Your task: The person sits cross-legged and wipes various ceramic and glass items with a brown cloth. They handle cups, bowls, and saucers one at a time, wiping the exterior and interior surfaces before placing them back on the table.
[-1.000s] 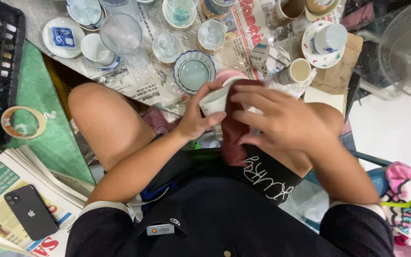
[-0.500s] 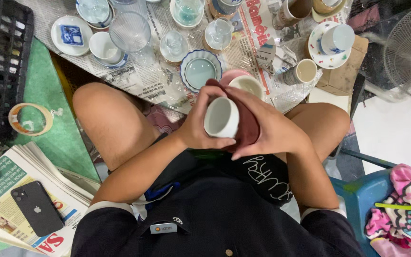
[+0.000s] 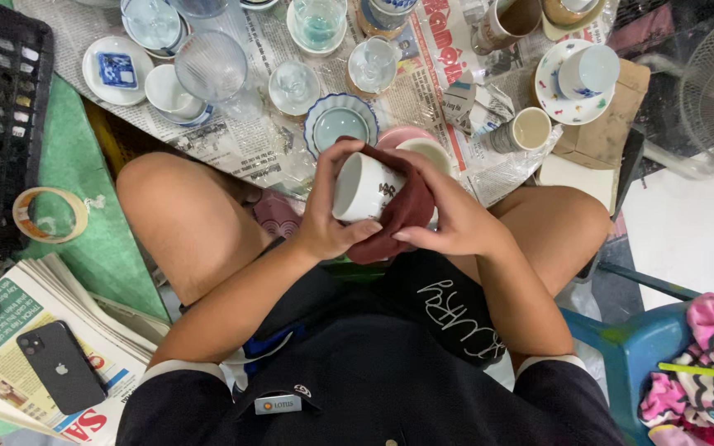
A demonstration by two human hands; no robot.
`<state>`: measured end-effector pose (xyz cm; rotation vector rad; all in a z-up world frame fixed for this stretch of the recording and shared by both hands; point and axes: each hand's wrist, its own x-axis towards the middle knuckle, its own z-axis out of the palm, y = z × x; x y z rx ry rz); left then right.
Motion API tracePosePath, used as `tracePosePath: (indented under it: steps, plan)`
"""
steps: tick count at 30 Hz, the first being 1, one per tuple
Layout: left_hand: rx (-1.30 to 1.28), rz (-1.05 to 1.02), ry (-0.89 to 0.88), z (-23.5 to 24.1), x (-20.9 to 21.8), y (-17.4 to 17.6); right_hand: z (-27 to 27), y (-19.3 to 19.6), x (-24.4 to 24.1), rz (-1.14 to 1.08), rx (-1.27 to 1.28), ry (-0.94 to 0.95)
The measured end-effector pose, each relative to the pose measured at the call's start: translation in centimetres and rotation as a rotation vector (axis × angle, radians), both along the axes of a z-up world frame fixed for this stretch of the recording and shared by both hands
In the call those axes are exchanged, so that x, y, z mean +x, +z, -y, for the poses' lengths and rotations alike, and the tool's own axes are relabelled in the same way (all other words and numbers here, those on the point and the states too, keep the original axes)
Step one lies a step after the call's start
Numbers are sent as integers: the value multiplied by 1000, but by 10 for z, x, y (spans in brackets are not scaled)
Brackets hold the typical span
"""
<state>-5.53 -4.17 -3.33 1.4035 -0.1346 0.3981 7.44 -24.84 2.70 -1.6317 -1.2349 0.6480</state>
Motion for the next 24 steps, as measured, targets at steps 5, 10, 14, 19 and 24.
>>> tracePosePath:
  steps: [5, 10, 14, 19, 24]
  plan:
    - [51, -156, 59, 17, 1, -12, -17, -5, -7, 292, 191, -177]
    - [-282, -484, -122, 21, 19, -23, -10, -10, 0, 634, 182, -44]
    - [-132, -424, -189, 17, 18, -17, -7, -16, -6, 600, 197, -100]
    - [-13, -399, -60, 26, 10, -3, -3, -28, -13, 500, 210, -260]
    - [223, -270, 59, 27, 6, -4, 1, -37, -19, 244, 206, -380]
